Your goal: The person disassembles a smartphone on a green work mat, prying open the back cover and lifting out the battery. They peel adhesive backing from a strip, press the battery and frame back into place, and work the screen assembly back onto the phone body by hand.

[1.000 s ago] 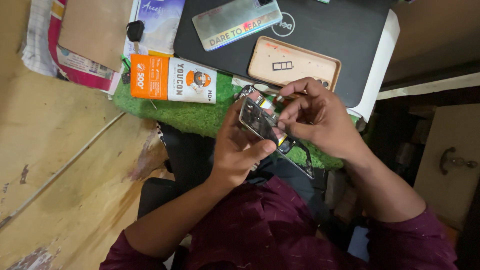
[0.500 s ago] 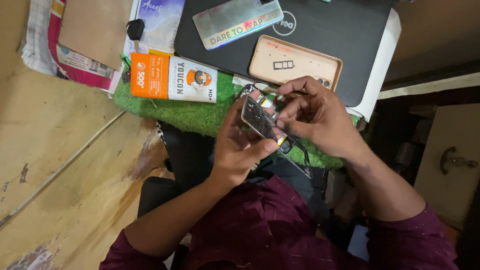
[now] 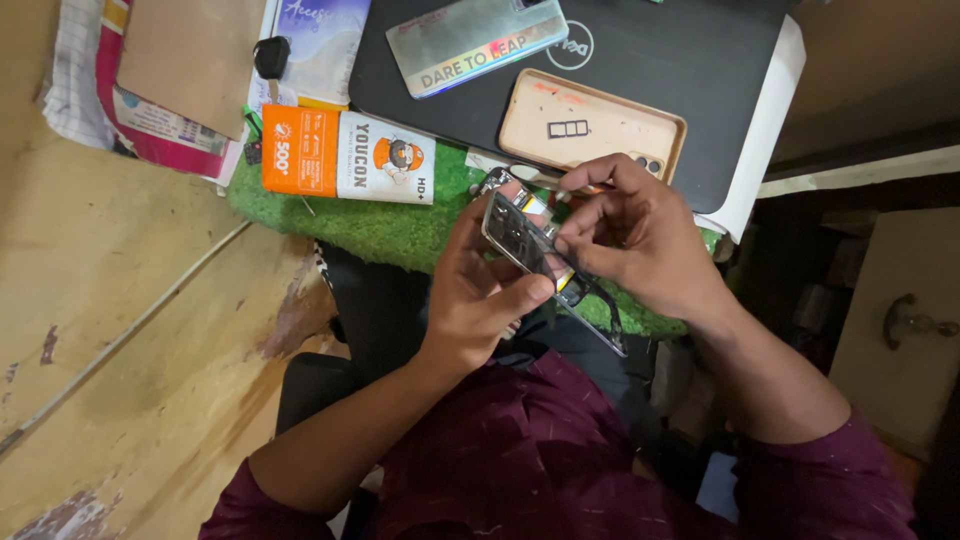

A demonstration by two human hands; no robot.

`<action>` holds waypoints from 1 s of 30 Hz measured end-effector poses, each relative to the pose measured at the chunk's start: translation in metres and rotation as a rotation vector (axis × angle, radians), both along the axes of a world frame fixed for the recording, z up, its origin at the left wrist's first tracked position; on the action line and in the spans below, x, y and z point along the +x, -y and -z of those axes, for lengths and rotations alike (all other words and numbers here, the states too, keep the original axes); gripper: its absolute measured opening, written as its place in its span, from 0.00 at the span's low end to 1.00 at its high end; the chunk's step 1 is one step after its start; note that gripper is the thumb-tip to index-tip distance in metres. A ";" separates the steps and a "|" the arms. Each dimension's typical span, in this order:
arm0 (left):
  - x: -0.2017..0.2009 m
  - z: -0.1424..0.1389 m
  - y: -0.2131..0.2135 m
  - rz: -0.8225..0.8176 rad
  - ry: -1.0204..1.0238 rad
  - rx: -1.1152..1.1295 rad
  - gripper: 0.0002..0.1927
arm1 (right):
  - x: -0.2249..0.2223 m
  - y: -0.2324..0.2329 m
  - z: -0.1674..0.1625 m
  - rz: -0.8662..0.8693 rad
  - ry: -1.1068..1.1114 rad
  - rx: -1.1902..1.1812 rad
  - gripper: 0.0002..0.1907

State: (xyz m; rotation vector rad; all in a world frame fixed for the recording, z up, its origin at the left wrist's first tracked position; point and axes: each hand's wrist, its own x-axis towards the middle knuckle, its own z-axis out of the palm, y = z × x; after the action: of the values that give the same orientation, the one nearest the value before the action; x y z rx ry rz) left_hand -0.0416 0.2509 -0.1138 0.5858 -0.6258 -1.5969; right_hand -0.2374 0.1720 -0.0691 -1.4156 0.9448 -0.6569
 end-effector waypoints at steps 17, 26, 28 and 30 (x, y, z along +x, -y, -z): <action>0.047 -0.002 -0.017 -0.180 0.084 -0.028 0.40 | 0.016 -0.042 0.005 0.001 -0.795 -0.886 0.38; 0.054 0.002 -0.027 -0.207 0.086 0.008 0.37 | 0.019 -0.043 0.003 -0.010 -0.822 -0.819 0.37; 0.054 0.003 -0.027 -0.201 0.072 0.006 0.37 | 0.018 -0.044 0.005 -0.019 -0.836 -0.800 0.35; 0.053 0.004 -0.027 -0.200 0.070 0.004 0.37 | 0.018 -0.046 0.007 -0.022 -0.848 -0.816 0.33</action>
State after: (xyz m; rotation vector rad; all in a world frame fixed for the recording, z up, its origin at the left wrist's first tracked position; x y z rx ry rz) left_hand 0.0115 0.2783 -0.1179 0.6883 -0.5972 -1.3950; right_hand -0.2195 0.2183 -0.0763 -2.5369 1.3774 -0.4192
